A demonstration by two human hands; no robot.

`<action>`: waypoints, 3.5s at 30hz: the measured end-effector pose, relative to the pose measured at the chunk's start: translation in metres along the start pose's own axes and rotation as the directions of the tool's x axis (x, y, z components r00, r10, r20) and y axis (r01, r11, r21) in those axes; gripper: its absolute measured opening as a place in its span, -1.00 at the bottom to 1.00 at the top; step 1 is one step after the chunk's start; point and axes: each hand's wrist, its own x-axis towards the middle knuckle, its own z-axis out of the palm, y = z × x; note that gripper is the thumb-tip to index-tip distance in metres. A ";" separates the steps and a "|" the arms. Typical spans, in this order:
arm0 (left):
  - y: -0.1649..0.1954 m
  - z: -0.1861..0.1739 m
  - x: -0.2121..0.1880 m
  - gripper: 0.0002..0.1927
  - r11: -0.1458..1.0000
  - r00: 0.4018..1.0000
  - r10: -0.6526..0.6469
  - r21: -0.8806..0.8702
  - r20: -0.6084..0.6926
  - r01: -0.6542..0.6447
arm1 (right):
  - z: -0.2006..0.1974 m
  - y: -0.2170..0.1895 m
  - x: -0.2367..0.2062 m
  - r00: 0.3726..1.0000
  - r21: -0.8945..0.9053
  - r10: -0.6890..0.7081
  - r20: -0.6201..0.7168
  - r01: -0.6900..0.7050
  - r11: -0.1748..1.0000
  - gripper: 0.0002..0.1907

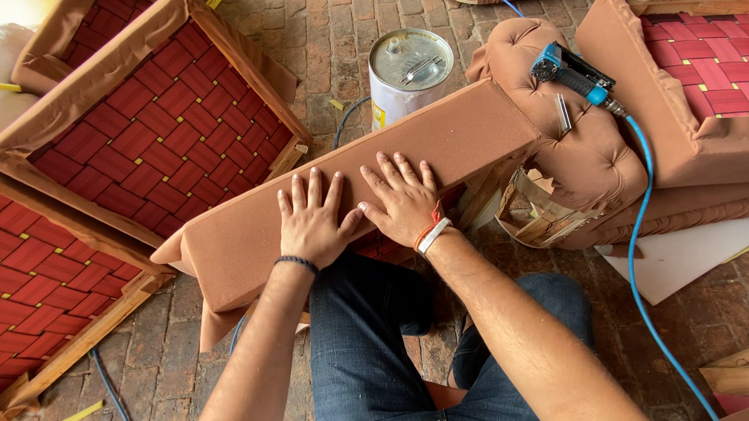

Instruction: The person staples brown fabric onto a wooden chair frame using a pneumatic staple gun. They smooth and fold the fabric, then reload staples from a green bucket and continue securing the fabric along the frame edges.

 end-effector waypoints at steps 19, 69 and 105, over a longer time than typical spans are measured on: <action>-0.007 -0.009 0.083 -0.31 0.990 0.993 -0.119 -0.075 -0.008 0.118 | -0.040 0.130 0.030 0.908 0.014 0.406 0.106 -0.409 0.912 0.01; 0.011 0.008 0.028 -0.21 0.996 0.968 -0.080 -0.045 -0.238 0.072 | -0.010 0.150 -0.008 0.892 0.113 0.229 -0.390 -0.201 0.973 -0.41; -0.165 0.085 -0.038 -0.47 0.683 0.597 -0.692 -0.634 -0.405 0.362 | 0.034 0.106 0.104 0.703 0.832 0.507 0.499 -0.225 -0.507 -0.49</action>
